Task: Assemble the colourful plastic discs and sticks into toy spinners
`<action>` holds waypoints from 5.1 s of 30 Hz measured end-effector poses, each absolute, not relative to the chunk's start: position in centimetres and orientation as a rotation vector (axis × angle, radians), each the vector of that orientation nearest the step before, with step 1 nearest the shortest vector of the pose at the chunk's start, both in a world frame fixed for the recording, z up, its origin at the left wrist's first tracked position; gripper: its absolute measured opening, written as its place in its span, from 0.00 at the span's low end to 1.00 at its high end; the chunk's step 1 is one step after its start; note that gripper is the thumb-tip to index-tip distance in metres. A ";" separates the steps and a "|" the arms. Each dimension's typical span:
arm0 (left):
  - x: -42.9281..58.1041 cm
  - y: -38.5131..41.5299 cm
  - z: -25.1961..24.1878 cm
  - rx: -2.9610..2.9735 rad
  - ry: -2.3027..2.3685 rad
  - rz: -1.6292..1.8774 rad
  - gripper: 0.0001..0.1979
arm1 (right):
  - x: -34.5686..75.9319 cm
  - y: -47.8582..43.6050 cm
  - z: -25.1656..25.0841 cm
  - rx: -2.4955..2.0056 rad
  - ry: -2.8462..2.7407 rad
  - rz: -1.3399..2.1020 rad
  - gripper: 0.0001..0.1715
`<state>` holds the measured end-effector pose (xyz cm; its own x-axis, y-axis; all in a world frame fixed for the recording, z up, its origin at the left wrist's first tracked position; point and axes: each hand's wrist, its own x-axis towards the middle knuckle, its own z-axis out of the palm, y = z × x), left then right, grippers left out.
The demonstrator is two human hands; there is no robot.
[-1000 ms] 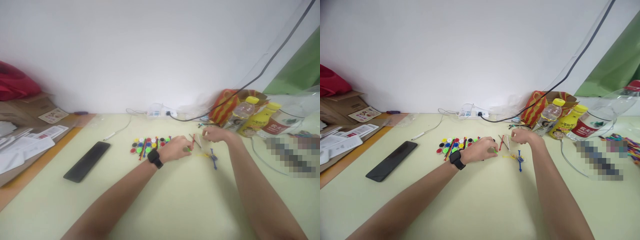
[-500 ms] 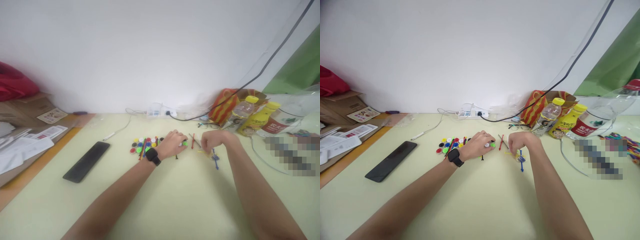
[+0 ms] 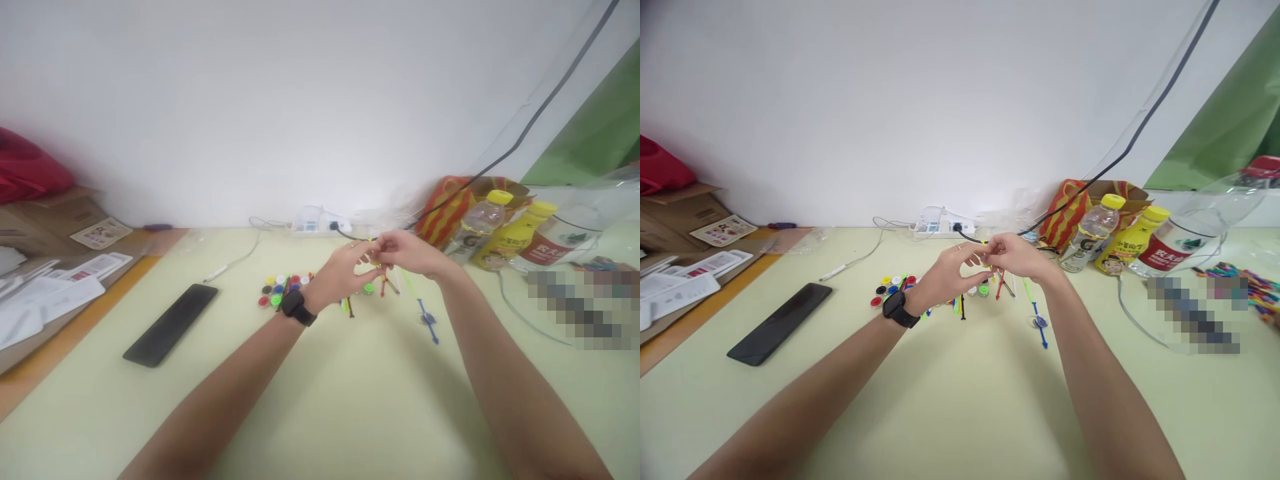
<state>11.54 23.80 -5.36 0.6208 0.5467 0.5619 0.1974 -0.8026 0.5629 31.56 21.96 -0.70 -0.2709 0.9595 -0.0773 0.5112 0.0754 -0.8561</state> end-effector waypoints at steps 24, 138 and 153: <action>10.9 24.6 -4.2 1.957 0.581 1.193 0.12 | 31.6 22.0 -0.9 -1.028 -1.705 1.293 0.13; 12.2 22.8 -5.2 2.056 0.500 1.021 0.09 | 33.5 22.0 -1.6 -1.748 -1.983 0.783 0.11; 12.3 22.0 -7.8 2.625 0.483 0.363 0.08 | 32.2 24.1 -5.7 -1.926 -1.987 0.882 0.30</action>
